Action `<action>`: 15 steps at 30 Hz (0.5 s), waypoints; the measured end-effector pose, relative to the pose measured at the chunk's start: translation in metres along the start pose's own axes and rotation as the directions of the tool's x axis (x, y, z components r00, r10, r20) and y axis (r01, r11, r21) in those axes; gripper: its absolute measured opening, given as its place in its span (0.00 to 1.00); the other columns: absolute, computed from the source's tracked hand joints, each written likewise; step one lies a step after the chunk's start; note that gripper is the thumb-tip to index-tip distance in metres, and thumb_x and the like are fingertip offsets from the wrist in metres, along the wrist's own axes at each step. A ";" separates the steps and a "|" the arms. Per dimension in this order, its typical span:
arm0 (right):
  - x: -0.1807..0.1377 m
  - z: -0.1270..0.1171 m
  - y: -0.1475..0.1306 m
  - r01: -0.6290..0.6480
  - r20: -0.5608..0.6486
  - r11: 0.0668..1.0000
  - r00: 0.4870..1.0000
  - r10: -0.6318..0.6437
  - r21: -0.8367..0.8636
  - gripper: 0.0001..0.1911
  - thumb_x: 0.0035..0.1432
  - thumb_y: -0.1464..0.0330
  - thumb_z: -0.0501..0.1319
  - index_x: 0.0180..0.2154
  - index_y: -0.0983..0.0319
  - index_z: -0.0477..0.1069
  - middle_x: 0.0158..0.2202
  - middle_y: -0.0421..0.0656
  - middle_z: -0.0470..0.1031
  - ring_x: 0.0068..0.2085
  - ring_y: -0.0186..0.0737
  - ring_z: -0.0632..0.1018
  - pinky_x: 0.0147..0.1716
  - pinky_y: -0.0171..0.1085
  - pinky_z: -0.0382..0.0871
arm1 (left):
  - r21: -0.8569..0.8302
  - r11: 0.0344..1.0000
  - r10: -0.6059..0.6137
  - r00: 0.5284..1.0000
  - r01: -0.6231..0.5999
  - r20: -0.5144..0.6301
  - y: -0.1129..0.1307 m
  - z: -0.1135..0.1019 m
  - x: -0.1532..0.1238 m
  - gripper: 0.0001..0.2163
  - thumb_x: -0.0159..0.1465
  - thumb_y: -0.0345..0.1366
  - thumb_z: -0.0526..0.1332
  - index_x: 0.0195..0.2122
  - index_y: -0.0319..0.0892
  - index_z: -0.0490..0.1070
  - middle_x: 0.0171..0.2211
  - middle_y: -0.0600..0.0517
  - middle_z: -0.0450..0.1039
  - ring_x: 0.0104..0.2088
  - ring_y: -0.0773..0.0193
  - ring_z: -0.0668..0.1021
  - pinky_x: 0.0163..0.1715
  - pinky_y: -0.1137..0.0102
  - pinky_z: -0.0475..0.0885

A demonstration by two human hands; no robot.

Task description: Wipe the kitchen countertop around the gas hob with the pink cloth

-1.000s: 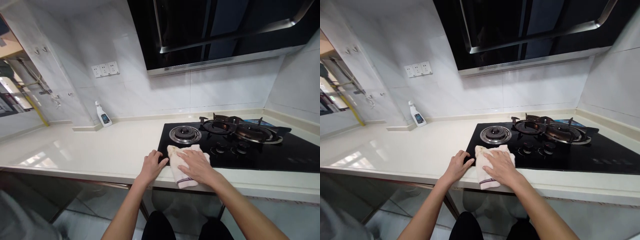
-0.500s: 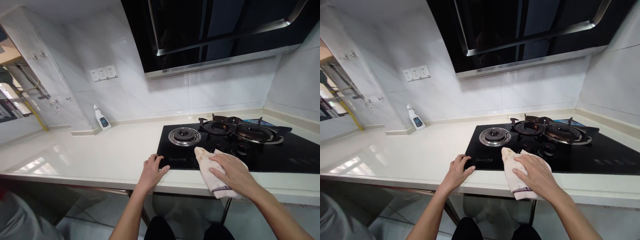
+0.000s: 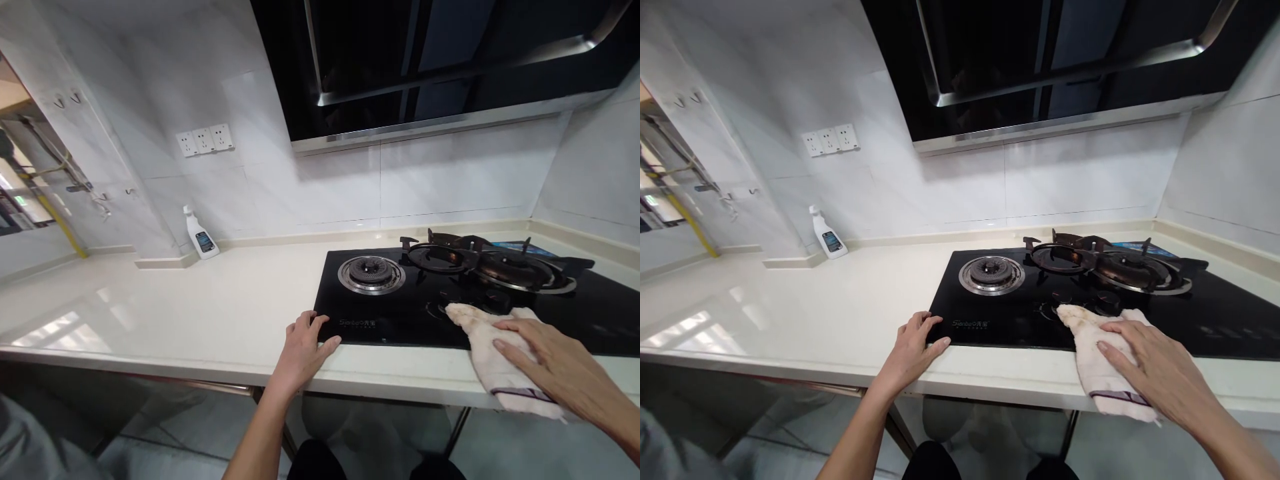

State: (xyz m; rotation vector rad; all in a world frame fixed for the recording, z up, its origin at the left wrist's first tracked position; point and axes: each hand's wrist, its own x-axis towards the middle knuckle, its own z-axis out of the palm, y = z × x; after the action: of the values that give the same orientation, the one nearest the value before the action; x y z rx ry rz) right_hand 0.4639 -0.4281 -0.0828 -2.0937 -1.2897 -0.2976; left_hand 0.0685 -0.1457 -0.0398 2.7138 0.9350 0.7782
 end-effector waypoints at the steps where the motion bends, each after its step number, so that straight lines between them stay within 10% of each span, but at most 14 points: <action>1: 0.000 -0.001 0.006 0.001 -0.008 1.000 1.000 -0.001 -0.006 0.20 0.59 0.40 0.55 0.47 0.37 0.74 0.55 0.48 0.80 0.57 0.61 0.78 0.53 0.60 0.71 | 0.001 1.000 -0.002 1.000 0.002 -0.001 0.000 0.000 0.000 0.18 0.71 0.47 0.62 0.59 0.49 0.72 0.60 0.43 0.69 0.64 0.46 0.72 0.63 0.47 0.68; 7: 0.002 -0.013 0.032 -0.122 0.042 0.974 0.990 0.132 -0.190 0.33 0.63 0.41 0.45 0.51 0.55 0.75 0.55 0.54 0.79 0.53 0.60 0.80 0.52 0.55 0.72 | 0.021 1.000 0.004 1.000 -0.004 0.014 0.000 0.000 0.000 0.19 0.71 0.47 0.61 0.60 0.48 0.72 0.61 0.42 0.69 0.65 0.46 0.72 0.63 0.48 0.68; 15: 0.014 -0.018 0.039 -0.147 0.068 0.953 0.983 0.171 -0.267 0.32 0.67 0.46 0.42 0.53 0.54 0.76 0.54 0.50 0.80 0.51 0.51 0.80 0.45 0.47 0.71 | 0.044 0.999 0.012 1.000 -0.011 -0.023 -0.001 0.004 0.000 0.18 0.71 0.46 0.63 0.59 0.47 0.72 0.60 0.43 0.70 0.65 0.47 0.72 0.63 0.49 0.68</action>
State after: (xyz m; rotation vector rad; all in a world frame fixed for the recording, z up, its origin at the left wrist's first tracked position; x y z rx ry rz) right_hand 0.5074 -0.4411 -0.0780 -2.4442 -1.1754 -0.3194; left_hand 0.0696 -0.1447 -0.0435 2.7557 0.9533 0.8027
